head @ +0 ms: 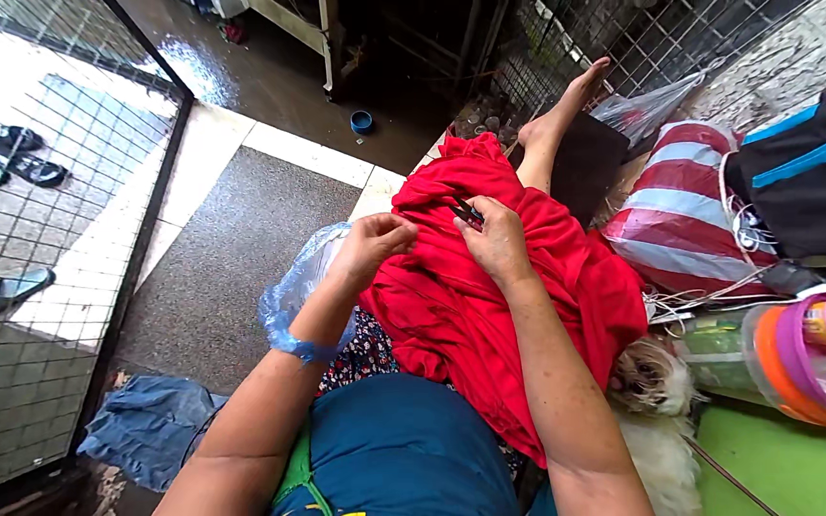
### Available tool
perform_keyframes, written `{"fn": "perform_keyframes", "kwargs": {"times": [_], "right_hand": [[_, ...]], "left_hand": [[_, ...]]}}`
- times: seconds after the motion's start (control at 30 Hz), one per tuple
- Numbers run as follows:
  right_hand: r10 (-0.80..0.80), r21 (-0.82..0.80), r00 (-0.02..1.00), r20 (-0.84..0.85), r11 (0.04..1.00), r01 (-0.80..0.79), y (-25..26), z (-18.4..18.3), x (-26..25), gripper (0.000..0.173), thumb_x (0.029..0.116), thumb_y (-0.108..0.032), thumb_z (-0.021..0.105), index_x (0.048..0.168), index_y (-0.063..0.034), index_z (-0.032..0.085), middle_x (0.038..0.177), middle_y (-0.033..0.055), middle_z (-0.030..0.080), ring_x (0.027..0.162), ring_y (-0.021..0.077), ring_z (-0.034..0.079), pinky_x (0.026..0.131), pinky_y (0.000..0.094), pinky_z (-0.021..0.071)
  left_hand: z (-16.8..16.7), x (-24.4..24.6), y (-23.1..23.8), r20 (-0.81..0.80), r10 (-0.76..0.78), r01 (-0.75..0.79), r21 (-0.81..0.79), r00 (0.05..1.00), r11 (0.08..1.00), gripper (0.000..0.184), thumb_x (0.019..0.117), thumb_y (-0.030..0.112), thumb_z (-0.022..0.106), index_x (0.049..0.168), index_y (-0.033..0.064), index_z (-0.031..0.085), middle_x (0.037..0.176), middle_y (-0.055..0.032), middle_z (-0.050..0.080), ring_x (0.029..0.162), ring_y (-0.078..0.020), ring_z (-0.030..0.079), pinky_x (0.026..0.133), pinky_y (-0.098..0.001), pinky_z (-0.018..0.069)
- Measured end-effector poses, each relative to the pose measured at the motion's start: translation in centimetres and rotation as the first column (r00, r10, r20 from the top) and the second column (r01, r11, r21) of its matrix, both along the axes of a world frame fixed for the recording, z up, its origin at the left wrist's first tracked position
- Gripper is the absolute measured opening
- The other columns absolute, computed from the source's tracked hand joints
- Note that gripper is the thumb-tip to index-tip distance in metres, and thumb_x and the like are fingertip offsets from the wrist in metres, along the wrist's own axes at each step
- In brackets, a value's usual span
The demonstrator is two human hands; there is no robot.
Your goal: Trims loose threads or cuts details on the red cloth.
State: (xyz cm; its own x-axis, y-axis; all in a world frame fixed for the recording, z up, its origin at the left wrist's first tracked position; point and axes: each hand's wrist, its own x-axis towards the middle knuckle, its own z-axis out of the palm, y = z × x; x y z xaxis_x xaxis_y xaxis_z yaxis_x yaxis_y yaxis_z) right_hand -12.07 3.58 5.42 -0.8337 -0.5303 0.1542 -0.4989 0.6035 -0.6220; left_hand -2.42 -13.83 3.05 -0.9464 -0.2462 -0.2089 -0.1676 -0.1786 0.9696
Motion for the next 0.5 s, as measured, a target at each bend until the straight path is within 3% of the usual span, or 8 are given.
{"fn": "perform_keyframes", "kwargs": {"times": [0.07, 0.17, 0.23, 0.3, 0.4, 0.5], "right_hand": [[-0.002, 0.009, 1.000, -0.009, 1.000, 0.002, -0.1, -0.1, 0.1, 0.017, 0.0944, -0.006, 0.066, 0.104, 0.0075, 0.071, 0.097, 0.0226, 0.070, 0.091, 0.0350, 0.069, 0.082, 0.0517, 0.0532], [-0.003, 0.013, 1.000, -0.017, 1.000, 0.003, 0.0, -0.1, 0.1, 0.017, 0.0946, -0.006, 0.066, 0.104, 0.0076, 0.071, 0.096, 0.0224, 0.069, 0.090, 0.0350, 0.068, 0.082, 0.0516, 0.0527], [0.001, 0.019, 1.000, -0.023, 1.000, 0.000, 0.0, -0.2, 0.1, 0.016, 0.0947, -0.007, 0.067, 0.103, 0.0070, 0.071, 0.095, 0.0214, 0.069, 0.089, 0.0340, 0.068, 0.080, 0.0509, 0.0529], [0.010, 0.028, 1.000, -0.024, 1.000, -0.009, 0.0, -0.3, 0.2, 0.016, 0.0945, -0.007, 0.067, 0.102, 0.0069, 0.071, 0.095, 0.0214, 0.069, 0.088, 0.0341, 0.068, 0.080, 0.0509, 0.0529], [0.015, 0.027, 1.000, -0.024, 1.000, -0.014, 0.0, -0.2, 0.2, 0.017, 0.0940, -0.006, 0.067, 0.103, 0.0068, 0.071, 0.096, 0.0216, 0.070, 0.090, 0.0346, 0.069, 0.080, 0.0516, 0.0533], [-0.002, 0.014, 1.000, -0.009, 1.000, 0.002, 0.1, -0.1, 0.1, 0.017, 0.0944, -0.006, 0.066, 0.104, 0.0073, 0.071, 0.096, 0.0220, 0.069, 0.090, 0.0349, 0.068, 0.081, 0.0518, 0.0531]], "left_hand": [[-1.0, -1.8, 1.5, 0.096, -0.033, 0.037, -0.048, 0.995, 0.998, 0.018, 0.1043, 0.010, 0.056, 0.108, -0.0052, 0.065, 0.088, -0.0040, 0.067, 0.076, -0.0066, 0.065, 0.078, -0.0264, 0.0571], [-2.3, -4.0, 2.8, 0.194, -0.012, 0.038, -0.131, 0.981, 0.991, 0.033, 0.1091, 0.023, 0.049, 0.108, -0.0055, 0.066, 0.085, -0.0055, 0.066, 0.072, -0.0070, 0.062, 0.074, -0.0272, 0.0550], [-2.5, -4.6, 3.1, 0.207, -0.009, 0.057, -0.229, 0.978, 0.972, 0.035, 0.1054, 0.030, 0.058, 0.101, -0.0029, 0.069, 0.080, -0.0047, 0.065, 0.069, -0.0086, 0.059, 0.073, -0.0315, 0.0527], [-2.2, -4.7, 3.0, 0.182, -0.004, 0.055, -0.276, 0.983, 0.960, 0.027, 0.1000, 0.024, 0.066, 0.095, -0.0015, 0.071, 0.077, -0.0057, 0.066, 0.068, -0.0111, 0.059, 0.072, -0.0357, 0.0510], [-2.4, -4.4, 2.9, 0.124, 0.022, -0.006, -0.130, 0.992, 0.992, 0.018, 0.0994, 0.013, 0.063, 0.086, 0.0020, 0.066, 0.065, 0.0036, 0.056, 0.055, -0.0025, 0.049, 0.057, -0.0224, 0.0444], [-2.2, -3.1, 2.3, 0.107, -0.004, -0.003, 0.068, 0.994, 0.998, 0.017, 0.1028, 0.009, 0.054, 0.088, 0.0058, 0.062, 0.065, 0.0066, 0.055, 0.055, -0.0004, 0.050, 0.056, -0.0176, 0.0449]]}}
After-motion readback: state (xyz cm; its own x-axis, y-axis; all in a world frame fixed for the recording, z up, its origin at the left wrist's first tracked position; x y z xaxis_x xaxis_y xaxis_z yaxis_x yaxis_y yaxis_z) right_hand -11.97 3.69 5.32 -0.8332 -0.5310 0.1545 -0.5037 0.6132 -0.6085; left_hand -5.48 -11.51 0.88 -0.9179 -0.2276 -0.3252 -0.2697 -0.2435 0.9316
